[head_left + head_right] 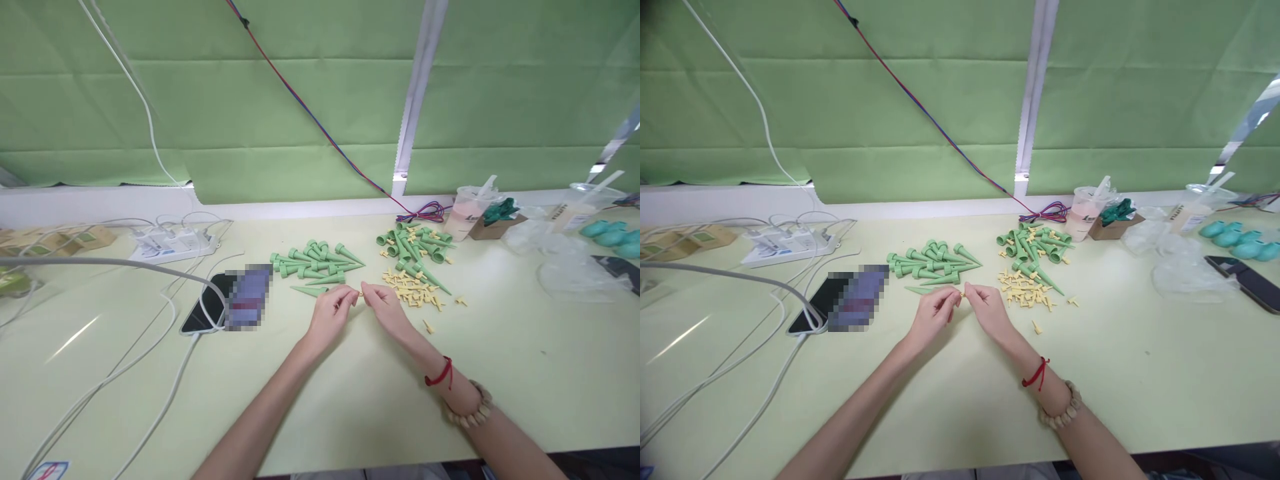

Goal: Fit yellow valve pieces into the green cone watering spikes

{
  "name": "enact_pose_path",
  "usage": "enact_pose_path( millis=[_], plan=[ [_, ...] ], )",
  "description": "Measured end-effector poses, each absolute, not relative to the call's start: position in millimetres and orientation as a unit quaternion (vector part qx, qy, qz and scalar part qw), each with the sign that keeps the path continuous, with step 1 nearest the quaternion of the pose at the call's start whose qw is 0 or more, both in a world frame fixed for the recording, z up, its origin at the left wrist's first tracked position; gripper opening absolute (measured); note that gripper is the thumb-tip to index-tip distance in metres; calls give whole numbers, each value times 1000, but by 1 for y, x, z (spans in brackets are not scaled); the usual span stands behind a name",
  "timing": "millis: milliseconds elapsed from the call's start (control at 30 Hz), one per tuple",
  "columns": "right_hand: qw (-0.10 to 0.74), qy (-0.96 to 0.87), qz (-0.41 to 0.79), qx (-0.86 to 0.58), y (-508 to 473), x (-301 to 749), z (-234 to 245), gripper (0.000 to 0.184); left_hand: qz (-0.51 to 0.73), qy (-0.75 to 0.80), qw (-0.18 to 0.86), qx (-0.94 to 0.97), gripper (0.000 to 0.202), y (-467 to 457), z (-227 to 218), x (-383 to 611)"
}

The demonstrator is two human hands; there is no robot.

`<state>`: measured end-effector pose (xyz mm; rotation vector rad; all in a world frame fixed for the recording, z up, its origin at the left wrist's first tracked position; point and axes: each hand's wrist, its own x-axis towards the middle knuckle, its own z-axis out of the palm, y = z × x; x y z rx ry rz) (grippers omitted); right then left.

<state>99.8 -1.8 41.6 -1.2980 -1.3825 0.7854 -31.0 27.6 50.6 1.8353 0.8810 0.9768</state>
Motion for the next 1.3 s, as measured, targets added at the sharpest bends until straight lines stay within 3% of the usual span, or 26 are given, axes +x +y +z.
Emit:
enact_pose_path(
  millis=[167,333,400,533,633,733,867,1100,1300],
  plan=[
    [555,-580,206,-560,-3,99,37,39,343,343,598,637,40,17,50,-23],
    [554,-643,96,-520,-4,102,41,39,290,330,695,569,40,11,54,-22],
    [555,-611,128,-551,-3,102,42,39,289,334,658,609,39,11,55,-23],
    [535,-454,390,-597,1,98,38,36,319,389,442,743,28,12,50,-26],
    [542,-392,504,-546,1,90,32,33,318,402,364,777,26,14,47,-26],
    [547,-414,450,-572,-2,85,31,34,338,406,387,756,34,14,46,-24],
    [547,-477,279,-629,-6,84,36,36,354,404,524,661,37,9,49,-20],
    [562,-596,95,-566,-4,91,30,37,329,387,672,539,39,3,52,-19],
    [530,-600,231,-552,-3,104,44,39,355,396,650,542,41,8,58,-22]
  ],
)
